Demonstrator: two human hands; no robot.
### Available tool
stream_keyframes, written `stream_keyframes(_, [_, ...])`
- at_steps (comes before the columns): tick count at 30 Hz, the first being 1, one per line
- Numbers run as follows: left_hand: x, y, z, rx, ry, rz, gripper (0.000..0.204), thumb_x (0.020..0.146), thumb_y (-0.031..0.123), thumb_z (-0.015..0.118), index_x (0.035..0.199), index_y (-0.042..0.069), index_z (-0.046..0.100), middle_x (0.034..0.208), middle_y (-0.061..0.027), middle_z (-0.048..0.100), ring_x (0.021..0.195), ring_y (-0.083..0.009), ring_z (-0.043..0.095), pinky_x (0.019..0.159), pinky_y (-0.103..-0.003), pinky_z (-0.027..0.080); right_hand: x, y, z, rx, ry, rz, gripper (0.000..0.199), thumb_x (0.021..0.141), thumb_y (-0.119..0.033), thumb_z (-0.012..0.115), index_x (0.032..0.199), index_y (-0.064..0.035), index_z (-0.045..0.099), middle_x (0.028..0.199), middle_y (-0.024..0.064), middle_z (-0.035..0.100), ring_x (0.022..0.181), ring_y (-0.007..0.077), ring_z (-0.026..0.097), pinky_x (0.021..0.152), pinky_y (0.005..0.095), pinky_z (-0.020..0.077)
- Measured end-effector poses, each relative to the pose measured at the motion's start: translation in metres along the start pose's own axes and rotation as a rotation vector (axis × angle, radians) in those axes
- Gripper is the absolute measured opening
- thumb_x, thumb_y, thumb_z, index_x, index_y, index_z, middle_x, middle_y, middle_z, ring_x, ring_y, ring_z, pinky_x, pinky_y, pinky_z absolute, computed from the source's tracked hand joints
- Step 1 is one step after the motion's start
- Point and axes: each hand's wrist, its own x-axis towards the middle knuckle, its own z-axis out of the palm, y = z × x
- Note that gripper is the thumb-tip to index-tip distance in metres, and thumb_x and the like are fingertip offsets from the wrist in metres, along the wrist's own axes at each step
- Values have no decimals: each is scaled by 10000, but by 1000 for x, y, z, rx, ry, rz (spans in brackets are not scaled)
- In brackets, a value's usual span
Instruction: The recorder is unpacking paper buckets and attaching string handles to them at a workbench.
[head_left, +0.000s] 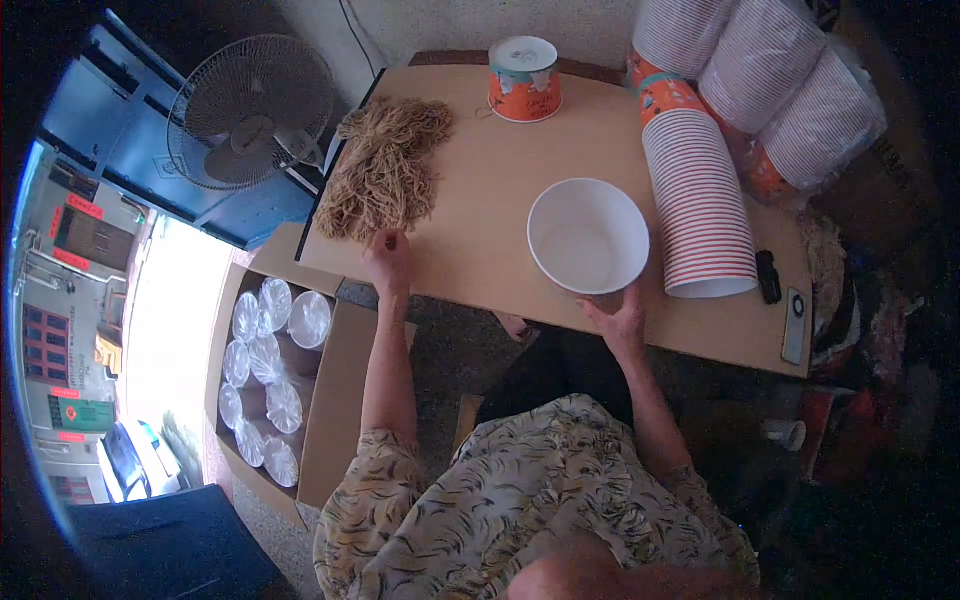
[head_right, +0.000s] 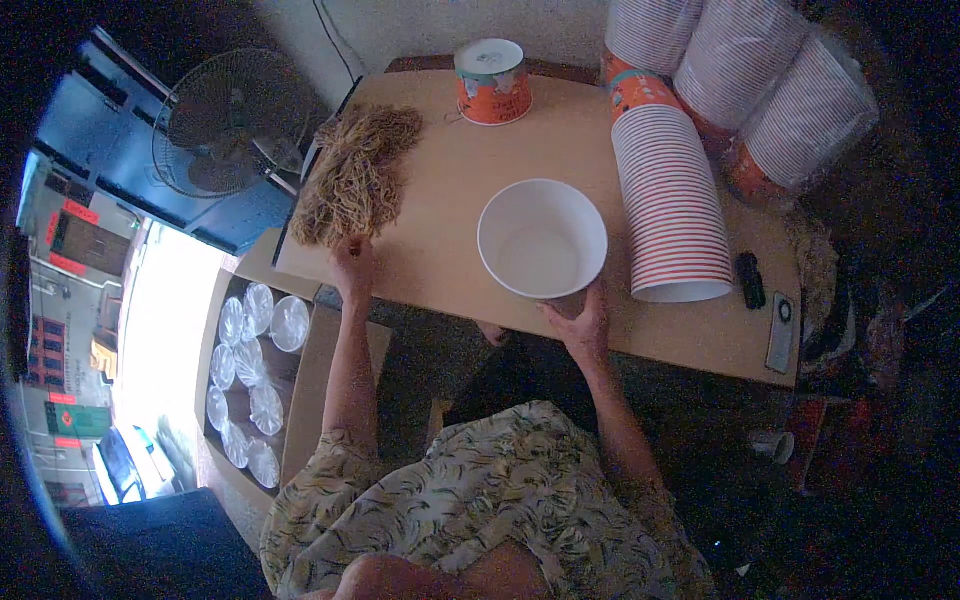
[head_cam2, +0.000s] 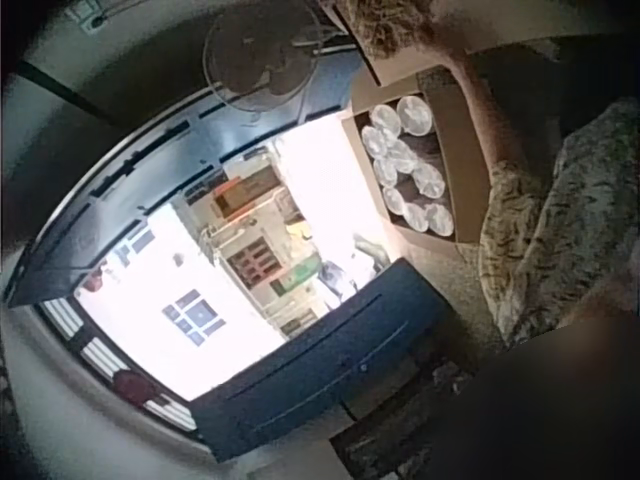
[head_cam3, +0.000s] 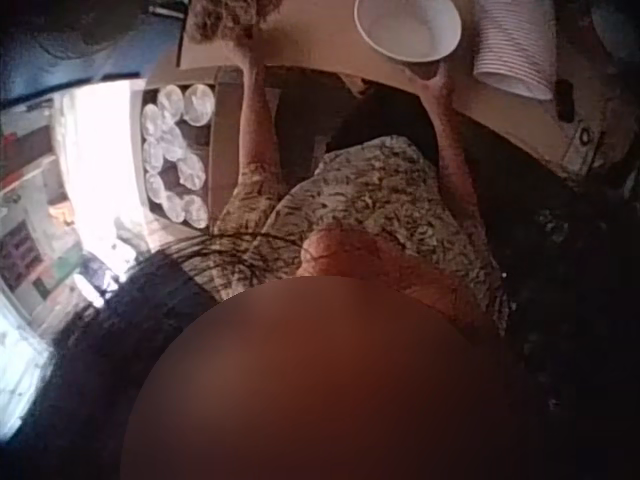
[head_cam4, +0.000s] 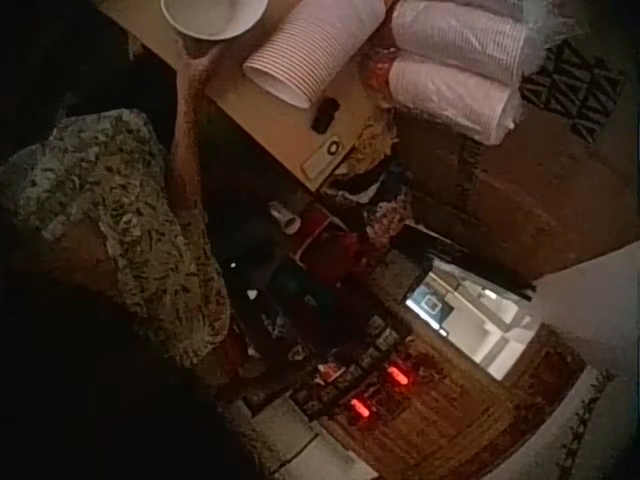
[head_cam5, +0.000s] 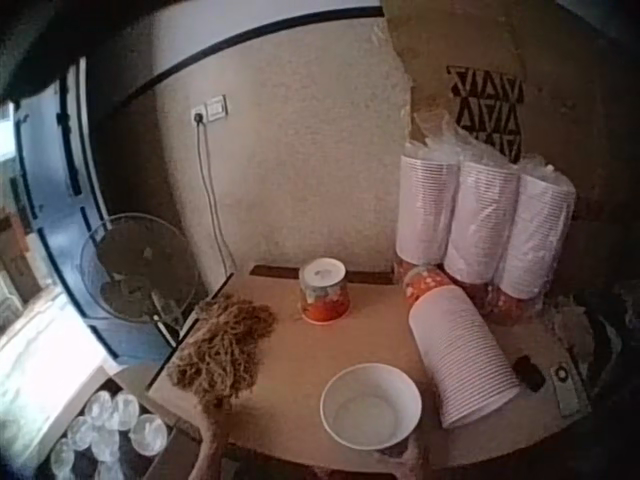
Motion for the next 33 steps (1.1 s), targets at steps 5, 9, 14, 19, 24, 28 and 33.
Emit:
stream_keyframes(5, [15,0,6,-48,8,-99,162,831,164,726,914,25,728,780,-151,675,699,-268,671,652,-374,528,0,-8,-3,27,-36,46,805,700,-211,877,1359,-6,463,1288,195,562,1207,353,545,1034,447,422])
stream_keyframes(9, [27,-2,12,99,-33,13,206,820,218,732,909,32,745,830,-154,693,758,-289,684,710,-385,537,3,-12,-4,9,-4,-12,795,710,-211,870,1362,-9,462,1295,194,561,1220,346,542,1030,446,428])
stream_keyframes(14, [25,-8,4,44,-67,-132,168,828,169,718,877,9,736,815,-159,667,757,-304,667,708,-386,531,6,-26,-3,80,-23,5,785,714,-214,868,1357,-12,467,1266,191,577,1184,344,565,1011,449,442])
stream_keyframes(19, [-7,24,-7,-9,27,288,44,815,39,679,779,17,667,769,-125,664,725,-261,666,678,-372,527,2,-23,-7,21,41,-86,786,714,-215,869,1355,-2,467,1248,199,580,1164,354,573,1000,443,451])
stream_keyframes(24, [-105,69,-15,-82,-512,161,143,828,18,659,964,35,617,733,-127,643,656,-230,667,559,-346,509,-23,-31,-11,3,180,-126,674,750,-181,826,1310,0,497,1220,190,588,1142,359,579,989,440,455])
stream_keyframes(28, [-158,151,-37,-337,-887,125,96,835,56,671,913,36,619,714,-151,647,653,-318,669,585,-403,520,-44,-71,-35,48,43,-353,428,839,-108,710,1224,6,562,1208,194,595,1127,359,584,996,435,445])
stream_keyframes(33, [-163,215,-46,-601,-1051,286,95,838,105,648,882,23,625,754,-202,646,706,-390,658,605,-439,522,-33,-124,-52,272,-285,-241,283,985,-200,530,1150,21,593,1134,194,626,1101,331,601,979,395,447])
